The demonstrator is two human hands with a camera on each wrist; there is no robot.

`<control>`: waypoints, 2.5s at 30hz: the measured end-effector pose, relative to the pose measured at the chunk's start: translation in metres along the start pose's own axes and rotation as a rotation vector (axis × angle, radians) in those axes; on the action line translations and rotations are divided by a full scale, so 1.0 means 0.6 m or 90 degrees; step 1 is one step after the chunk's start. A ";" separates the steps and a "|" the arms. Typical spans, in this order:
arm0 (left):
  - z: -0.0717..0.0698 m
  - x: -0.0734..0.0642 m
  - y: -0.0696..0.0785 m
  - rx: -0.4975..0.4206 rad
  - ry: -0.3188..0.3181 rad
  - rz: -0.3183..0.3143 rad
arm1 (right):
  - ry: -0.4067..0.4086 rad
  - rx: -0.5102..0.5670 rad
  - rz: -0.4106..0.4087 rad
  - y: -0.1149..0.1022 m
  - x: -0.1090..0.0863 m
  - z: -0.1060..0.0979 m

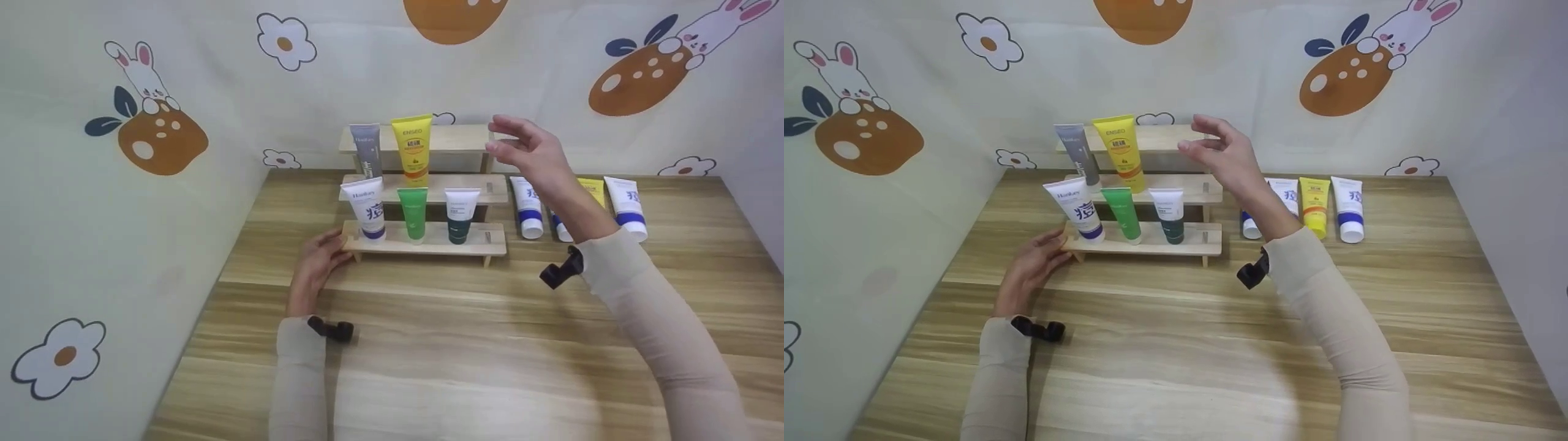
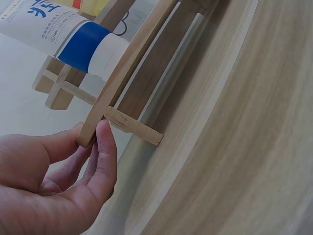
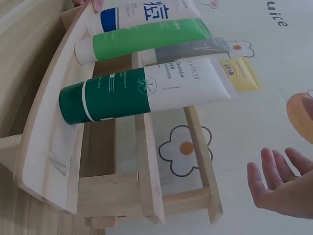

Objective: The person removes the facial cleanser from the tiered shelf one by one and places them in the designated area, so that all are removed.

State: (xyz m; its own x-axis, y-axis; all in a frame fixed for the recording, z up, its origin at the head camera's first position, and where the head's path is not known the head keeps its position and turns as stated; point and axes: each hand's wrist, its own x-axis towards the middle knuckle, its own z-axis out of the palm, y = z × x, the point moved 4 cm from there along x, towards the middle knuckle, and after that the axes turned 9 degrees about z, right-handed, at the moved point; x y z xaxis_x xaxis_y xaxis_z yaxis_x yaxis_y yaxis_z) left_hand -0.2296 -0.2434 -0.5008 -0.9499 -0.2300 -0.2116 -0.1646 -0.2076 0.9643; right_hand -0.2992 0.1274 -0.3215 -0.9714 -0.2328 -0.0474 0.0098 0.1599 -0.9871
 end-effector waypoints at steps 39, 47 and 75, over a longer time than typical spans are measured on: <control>0.001 0.002 0.001 -0.006 -0.003 -0.017 | -0.098 -0.059 0.142 -0.007 0.106 0.132; 0.001 0.000 0.000 -0.009 -0.011 -0.002 | -0.082 -0.098 0.152 -0.003 0.113 0.139; 0.001 0.002 0.001 -0.009 -0.019 0.001 | 0.002 -0.055 0.124 0.027 0.093 0.045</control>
State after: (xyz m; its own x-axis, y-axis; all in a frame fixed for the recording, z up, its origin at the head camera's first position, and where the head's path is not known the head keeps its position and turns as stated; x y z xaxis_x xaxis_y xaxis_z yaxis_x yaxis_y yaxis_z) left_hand -0.2312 -0.2432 -0.5006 -0.9576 -0.2024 -0.2052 -0.1597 -0.2203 0.9623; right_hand -0.3472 0.0911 -0.3441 -0.9540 -0.1867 -0.2347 0.1765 0.2834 -0.9426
